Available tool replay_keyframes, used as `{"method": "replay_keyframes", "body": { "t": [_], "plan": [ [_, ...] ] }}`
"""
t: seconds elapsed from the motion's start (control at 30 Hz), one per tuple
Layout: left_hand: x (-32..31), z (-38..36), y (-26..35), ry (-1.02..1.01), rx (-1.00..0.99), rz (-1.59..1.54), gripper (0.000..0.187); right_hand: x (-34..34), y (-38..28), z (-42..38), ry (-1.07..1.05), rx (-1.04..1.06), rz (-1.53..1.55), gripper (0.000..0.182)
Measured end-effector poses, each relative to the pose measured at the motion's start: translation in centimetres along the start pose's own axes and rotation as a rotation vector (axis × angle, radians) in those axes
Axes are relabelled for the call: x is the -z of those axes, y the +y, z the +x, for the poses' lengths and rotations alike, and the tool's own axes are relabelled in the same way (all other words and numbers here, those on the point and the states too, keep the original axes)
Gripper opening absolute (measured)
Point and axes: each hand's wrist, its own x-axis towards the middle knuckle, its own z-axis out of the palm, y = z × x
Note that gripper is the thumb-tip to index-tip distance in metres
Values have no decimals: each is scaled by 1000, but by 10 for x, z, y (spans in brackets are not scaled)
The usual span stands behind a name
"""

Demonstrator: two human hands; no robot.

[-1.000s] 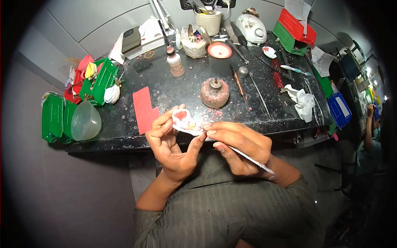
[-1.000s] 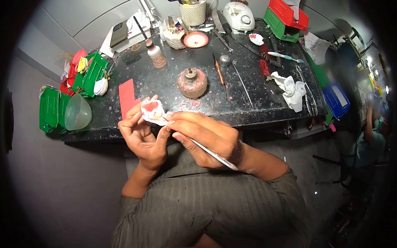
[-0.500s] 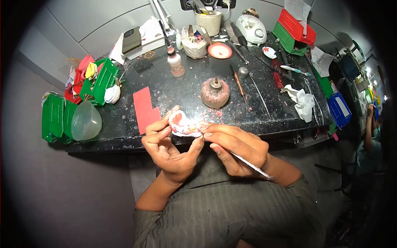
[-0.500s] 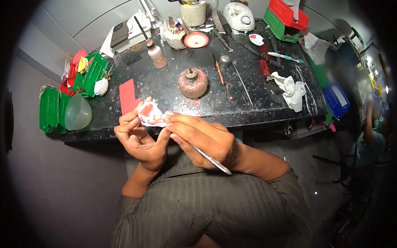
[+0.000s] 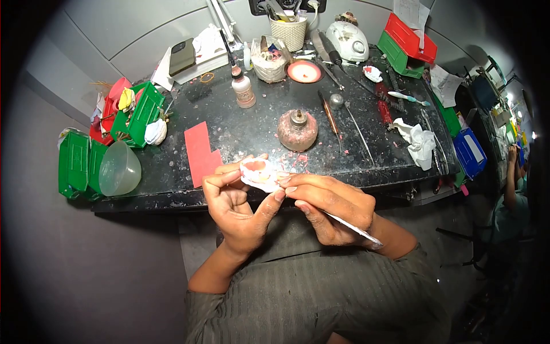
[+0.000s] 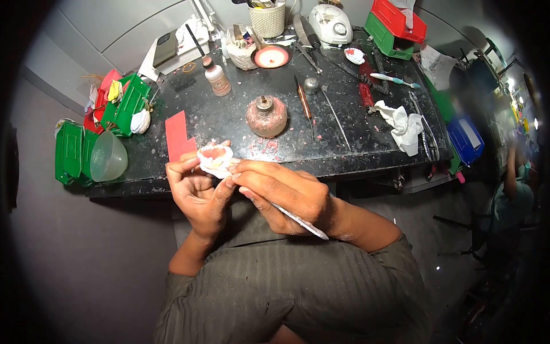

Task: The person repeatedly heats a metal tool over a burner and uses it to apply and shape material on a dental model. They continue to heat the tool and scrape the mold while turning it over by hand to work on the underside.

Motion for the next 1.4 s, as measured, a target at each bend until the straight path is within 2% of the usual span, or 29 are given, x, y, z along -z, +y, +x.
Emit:
{"method": "replay_keyframes", "body": {
  "t": [0.1, 0.17, 0.23, 0.37, 0.57, 1.4],
  "plan": [
    [1, -1, 2, -16, 74, -75, 59, 4, -1, 0, -10, -44, 54, 14],
    [3, -1, 5, -17, 209, -154, 57, 11, -2, 2, -10, -97, 80, 14],
    [3, 0, 5, -38, 197, -150, 56, 12, 1, 2, 27, -191, 168, 12],
    [4, 1, 5, -114, 158, -105, 56, 9, 7, 3, 31, -229, 272, 10],
    [4, 3, 3, -132, 101, -53, 58, 7, 8, 2, 19, -229, 271, 11],
    [5, 2, 2, -156, 143, -115, 57, 12, 9, 1, -17, -290, 311, 13]
  ]
}}
